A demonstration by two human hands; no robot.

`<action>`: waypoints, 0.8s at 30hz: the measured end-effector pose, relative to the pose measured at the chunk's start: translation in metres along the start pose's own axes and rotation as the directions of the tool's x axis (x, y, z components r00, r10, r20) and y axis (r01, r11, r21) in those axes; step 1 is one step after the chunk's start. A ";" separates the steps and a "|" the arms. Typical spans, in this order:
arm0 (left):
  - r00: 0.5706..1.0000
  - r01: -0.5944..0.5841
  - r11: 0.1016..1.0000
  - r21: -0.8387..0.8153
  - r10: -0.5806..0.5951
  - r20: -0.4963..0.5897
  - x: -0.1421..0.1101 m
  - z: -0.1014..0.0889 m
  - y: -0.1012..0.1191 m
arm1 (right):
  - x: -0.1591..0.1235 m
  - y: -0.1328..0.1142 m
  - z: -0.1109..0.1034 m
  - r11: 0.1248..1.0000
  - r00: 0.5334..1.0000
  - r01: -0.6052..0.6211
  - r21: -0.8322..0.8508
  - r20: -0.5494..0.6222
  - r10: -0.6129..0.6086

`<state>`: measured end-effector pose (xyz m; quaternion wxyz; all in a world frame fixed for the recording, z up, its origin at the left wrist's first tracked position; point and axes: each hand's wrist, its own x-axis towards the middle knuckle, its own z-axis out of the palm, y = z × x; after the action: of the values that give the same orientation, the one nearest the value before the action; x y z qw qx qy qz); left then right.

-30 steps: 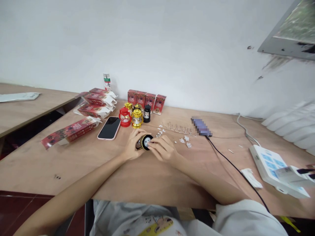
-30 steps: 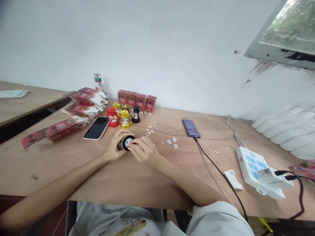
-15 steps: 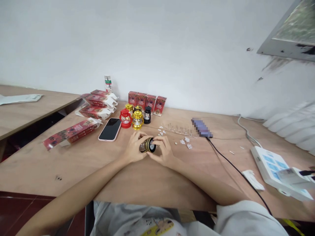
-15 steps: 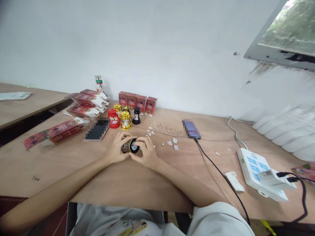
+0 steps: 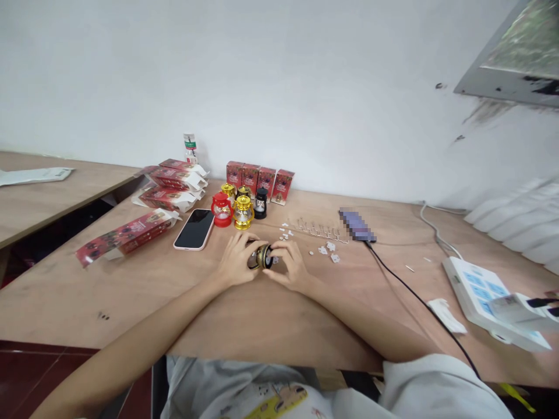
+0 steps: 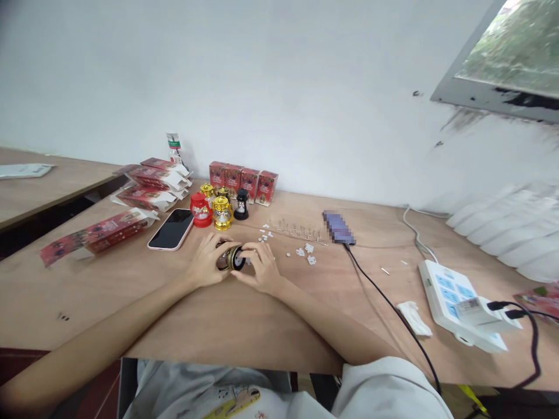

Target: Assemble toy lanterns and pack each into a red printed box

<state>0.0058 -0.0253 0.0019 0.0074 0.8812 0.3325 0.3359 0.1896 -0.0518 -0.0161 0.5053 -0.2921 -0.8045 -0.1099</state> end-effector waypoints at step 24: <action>0.997 -0.017 0.996 -0.090 0.010 -0.080 0.000 0.001 0.000 | -0.007 0.095 -0.015 0.802 0.770 -0.166 -0.574 0.432 0.469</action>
<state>0.0063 -0.0247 0.0011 0.0319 0.8682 0.3110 0.3854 0.2587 0.0149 -0.0264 0.1667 -0.5690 -0.7937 -0.1359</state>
